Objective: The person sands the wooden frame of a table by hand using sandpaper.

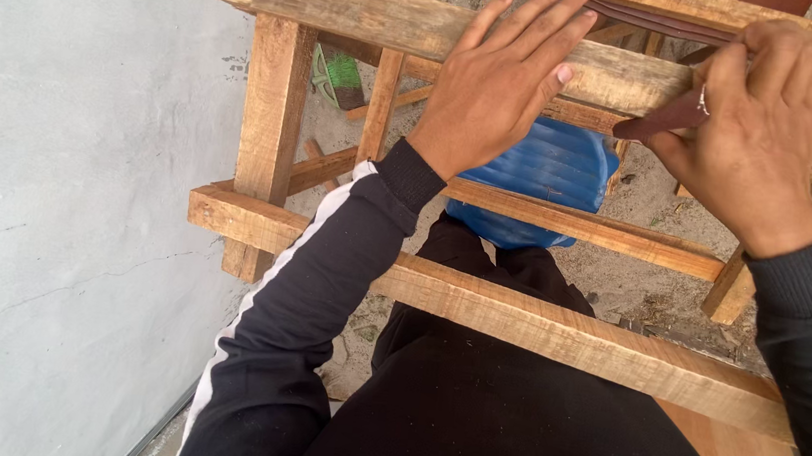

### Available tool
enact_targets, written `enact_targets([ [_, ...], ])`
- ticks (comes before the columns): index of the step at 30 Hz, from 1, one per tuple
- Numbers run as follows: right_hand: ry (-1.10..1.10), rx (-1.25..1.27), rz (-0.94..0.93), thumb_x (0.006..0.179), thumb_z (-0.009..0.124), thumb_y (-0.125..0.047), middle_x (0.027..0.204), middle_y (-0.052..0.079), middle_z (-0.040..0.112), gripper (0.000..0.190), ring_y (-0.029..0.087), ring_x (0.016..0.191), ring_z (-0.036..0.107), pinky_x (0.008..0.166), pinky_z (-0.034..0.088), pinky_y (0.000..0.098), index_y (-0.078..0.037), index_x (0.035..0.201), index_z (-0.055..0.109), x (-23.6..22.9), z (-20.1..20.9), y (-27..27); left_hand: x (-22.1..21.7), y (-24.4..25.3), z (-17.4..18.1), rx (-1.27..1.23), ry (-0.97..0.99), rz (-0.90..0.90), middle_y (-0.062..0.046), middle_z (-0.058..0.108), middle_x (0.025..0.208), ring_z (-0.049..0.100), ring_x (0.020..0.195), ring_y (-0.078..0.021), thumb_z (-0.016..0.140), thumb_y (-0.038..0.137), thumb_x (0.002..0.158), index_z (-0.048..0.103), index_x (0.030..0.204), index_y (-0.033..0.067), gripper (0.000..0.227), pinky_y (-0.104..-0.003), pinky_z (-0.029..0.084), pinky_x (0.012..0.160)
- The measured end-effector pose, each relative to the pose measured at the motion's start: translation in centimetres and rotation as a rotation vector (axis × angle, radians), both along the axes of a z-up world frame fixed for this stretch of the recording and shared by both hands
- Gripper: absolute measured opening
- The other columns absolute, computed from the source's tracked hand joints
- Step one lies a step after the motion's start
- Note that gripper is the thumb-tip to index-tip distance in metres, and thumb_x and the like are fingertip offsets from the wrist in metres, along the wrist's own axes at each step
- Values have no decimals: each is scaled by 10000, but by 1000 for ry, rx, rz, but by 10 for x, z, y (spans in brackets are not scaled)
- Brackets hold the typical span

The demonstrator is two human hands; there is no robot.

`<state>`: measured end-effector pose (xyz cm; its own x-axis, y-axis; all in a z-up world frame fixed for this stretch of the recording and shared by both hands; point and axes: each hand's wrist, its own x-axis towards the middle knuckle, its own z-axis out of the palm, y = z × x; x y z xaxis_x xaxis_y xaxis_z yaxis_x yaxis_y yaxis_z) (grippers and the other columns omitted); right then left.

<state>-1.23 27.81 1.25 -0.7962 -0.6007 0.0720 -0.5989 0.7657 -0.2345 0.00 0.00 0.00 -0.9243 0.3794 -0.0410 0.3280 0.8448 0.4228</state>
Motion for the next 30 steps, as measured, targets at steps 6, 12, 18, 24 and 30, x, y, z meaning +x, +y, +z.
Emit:
enact_targets([
  [6,174,58,83,816,919,-445,1292,200,444,676,328,1257,425,1077,399,443,24,1119,538,-9,2,-65,-4,-21,14,-108,21,-66,-48,355,1666,250,1566,-202,350,383,1153,429,1573,141,491,-496,138,1305],
  [12,162,114,14,844,953,-531,1287,202,449,685,327,1312,419,1111,390,433,-25,1044,536,-1,-3,-43,-13,-48,1,-127,125,-132,-80,331,1667,242,1555,-226,332,404,1141,414,1599,96,558,-501,144,1274],
  [18,202,174,23,813,938,-478,1316,180,459,648,311,1325,419,1100,388,414,-16,1071,563,-3,-11,-83,-10,-37,1,38,50,9,14,457,1618,360,1543,-195,344,386,1133,522,1517,178,471,-456,214,1316],
  [24,121,78,-36,824,935,-514,1249,192,453,637,324,1245,437,1015,395,416,-36,1002,554,-1,10,-60,-12,-37,-1,150,124,40,-38,623,1460,448,1480,-246,341,369,1127,626,1407,152,455,-480,249,1287],
  [30,154,122,3,832,949,-565,1268,187,463,699,301,1204,444,990,403,404,-12,1049,581,-4,5,-55,-17,-40,-9,171,137,20,-62,680,1373,479,1444,-298,334,384,1134,644,1375,121,473,-522,266,1246],
])
